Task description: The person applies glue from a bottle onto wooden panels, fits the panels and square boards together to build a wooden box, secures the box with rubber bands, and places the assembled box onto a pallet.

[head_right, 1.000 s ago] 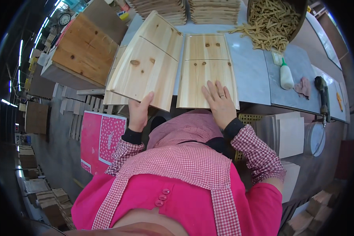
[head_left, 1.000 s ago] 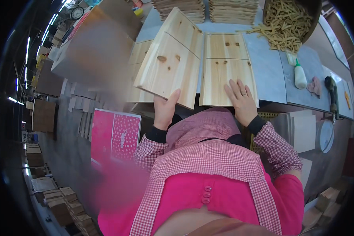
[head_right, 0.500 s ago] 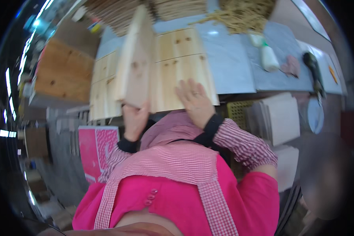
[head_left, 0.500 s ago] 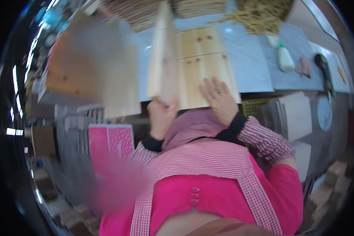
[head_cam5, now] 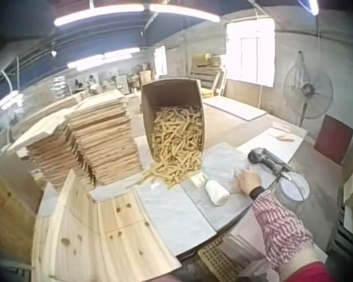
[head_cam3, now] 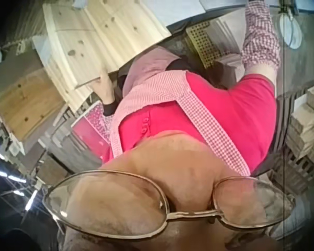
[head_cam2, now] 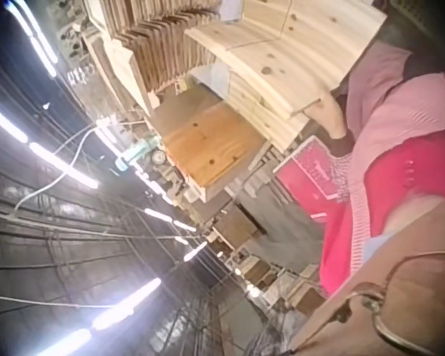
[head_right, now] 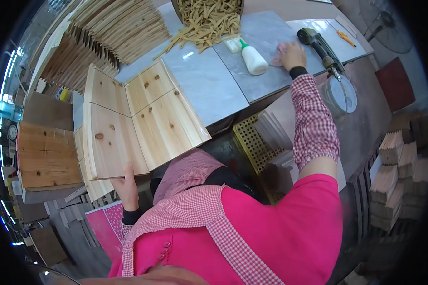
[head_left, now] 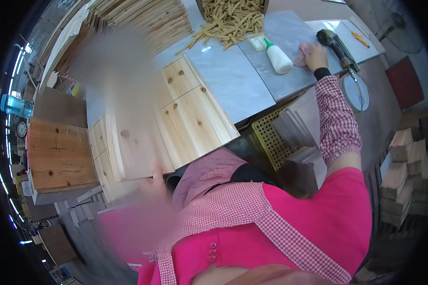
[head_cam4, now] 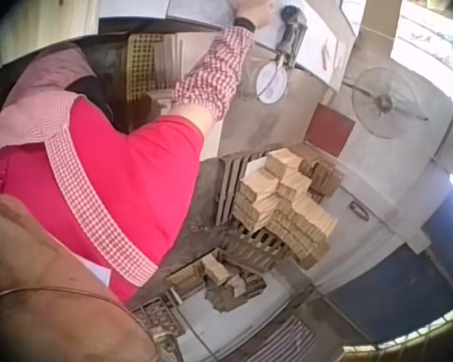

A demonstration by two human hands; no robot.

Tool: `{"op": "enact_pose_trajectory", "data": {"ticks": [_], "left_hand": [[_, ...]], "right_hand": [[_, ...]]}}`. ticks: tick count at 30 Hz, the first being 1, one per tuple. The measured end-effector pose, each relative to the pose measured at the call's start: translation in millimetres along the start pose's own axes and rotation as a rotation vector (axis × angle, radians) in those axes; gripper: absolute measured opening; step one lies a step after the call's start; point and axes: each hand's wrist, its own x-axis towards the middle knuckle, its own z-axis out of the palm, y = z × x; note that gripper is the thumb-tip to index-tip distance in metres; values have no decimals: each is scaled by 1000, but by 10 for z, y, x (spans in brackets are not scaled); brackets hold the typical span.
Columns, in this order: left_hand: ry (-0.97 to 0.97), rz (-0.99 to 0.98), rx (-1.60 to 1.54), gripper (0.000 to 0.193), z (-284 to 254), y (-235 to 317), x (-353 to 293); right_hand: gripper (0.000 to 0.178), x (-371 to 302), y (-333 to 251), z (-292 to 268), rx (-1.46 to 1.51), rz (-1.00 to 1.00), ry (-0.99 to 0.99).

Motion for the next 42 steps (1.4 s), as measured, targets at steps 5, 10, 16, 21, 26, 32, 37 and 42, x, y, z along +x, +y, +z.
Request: {"op": "enact_pose_trajectory", "data": {"ticks": [5, 10, 16, 21, 26, 32, 37, 42], "left_hand": [[32, 1, 41, 44, 16, 21, -19], [3, 44, -55, 46, 17, 30, -13], [-20, 53, -36, 47, -46, -41, 52], [-67, 173, -173, 45, -88, -192, 114], [-58, 252, -199, 43, -131, -322, 173], [-94, 253, -91, 30, -234, -303, 172], [-24, 329, -107, 19, -199, -246, 177], [12, 325, -136, 20, -167, -219, 166]], "right_hand": [[35, 295, 516, 285, -157, 34, -381], [44, 34, 236, -292, -81, -53, -247], [45, -1920, -418, -1163, -456, -25, -741], [49, -2555, -519, -1243, -388, -234, -417], [39, -2469, -386, -1236, -272, -252, -340], [18, -1610, -449, -1859, -426, -56, -300], [20, -762, -1044, -2150, -33, -292, -333], [20, -99, -2277, -1387, 407, -693, -287]]}}
